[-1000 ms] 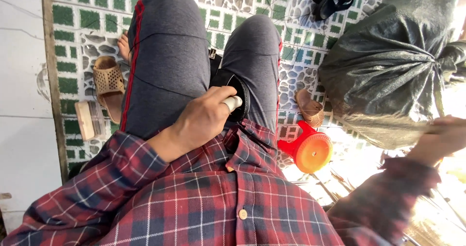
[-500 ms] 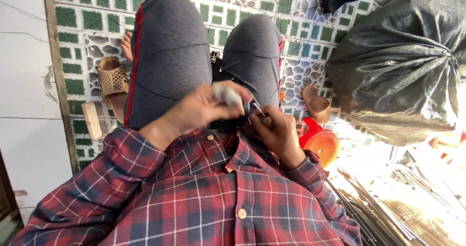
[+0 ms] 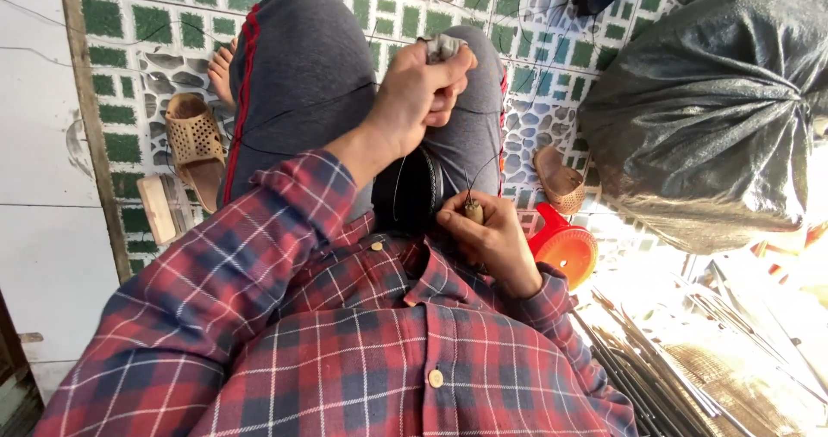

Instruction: Hand-sewing a strap onto a black sandal using a sewing awl and thread to repair it.

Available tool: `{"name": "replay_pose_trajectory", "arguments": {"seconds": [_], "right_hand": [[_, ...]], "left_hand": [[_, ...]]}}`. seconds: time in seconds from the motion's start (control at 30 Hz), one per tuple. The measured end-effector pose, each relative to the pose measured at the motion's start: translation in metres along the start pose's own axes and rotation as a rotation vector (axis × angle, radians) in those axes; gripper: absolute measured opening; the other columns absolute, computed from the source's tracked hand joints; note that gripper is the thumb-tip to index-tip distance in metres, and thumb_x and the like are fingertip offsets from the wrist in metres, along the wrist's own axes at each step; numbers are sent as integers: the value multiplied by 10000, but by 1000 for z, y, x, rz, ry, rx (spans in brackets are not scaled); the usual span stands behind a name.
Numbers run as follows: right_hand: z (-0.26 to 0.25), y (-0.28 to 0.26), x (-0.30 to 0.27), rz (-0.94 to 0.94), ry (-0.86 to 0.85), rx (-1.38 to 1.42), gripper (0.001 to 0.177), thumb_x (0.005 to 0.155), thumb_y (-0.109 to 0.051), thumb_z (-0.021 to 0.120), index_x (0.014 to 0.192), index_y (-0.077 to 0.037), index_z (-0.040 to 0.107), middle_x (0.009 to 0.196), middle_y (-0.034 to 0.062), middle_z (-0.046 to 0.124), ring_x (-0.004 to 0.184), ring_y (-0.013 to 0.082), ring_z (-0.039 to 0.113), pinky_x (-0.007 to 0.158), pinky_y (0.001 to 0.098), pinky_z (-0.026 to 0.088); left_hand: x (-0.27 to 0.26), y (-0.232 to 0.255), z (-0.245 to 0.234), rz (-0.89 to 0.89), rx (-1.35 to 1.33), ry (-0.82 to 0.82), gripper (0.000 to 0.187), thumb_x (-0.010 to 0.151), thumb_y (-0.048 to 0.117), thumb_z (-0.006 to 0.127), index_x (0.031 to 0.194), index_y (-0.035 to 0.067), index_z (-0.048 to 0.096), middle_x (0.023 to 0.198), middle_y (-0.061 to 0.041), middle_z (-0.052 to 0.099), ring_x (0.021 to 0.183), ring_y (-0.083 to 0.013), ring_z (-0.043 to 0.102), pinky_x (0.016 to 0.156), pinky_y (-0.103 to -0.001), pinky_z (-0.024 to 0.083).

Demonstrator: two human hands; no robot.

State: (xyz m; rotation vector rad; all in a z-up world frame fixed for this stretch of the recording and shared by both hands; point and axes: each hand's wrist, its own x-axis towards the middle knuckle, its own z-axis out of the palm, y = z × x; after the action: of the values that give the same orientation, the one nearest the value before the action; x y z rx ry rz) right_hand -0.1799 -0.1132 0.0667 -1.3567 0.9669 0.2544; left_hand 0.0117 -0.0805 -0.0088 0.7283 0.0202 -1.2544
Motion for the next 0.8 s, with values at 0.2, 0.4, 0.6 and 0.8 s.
{"name": "replay_pose_trajectory", "arguments": {"seconds": [0.2, 0.4, 0.6, 0.8], "right_hand": [[-23, 22, -4, 49, -78, 420, 73, 805, -17, 670, 826, 40, 629, 473, 23, 421, 321, 65, 368, 262, 194, 276], [-38, 9, -25, -443, -5, 293, 276, 916, -84, 485, 1094, 125, 515, 711, 225, 549, 348, 72, 420, 294, 205, 337], [-50, -4, -67, -491, -2, -58, 429, 895, -25, 459, 1322, -10, 496, 1324, 158, 563, 602, 75, 532, 547, 173, 461], [-45, 21, -43, -408, -302, -89, 350, 932, -78, 503, 1277, -56, 562, 1169, 98, 610, 606, 94, 577, 493, 191, 505]], "left_hand": [[-63, 40, 12, -78, 419, -318, 96, 867, 182, 661, 850, 95, 624, 631, -29, 624, 384, -52, 492, 288, -177, 377], [-114, 29, -12, -284, 412, -425, 66, 824, 110, 698, 876, 68, 692, 666, -107, 673, 560, -142, 633, 457, -226, 498], [-157, 130, -113, 79, -515, -240, 133, 990, 257, 650, 1016, 133, 689, 913, -41, 676, 749, -110, 618, 617, -182, 438], [-178, 153, -184, 213, 141, -64, 286, 1028, 410, 699, 1219, 197, 680, 961, -17, 715, 621, -7, 669, 485, -91, 506]]}}
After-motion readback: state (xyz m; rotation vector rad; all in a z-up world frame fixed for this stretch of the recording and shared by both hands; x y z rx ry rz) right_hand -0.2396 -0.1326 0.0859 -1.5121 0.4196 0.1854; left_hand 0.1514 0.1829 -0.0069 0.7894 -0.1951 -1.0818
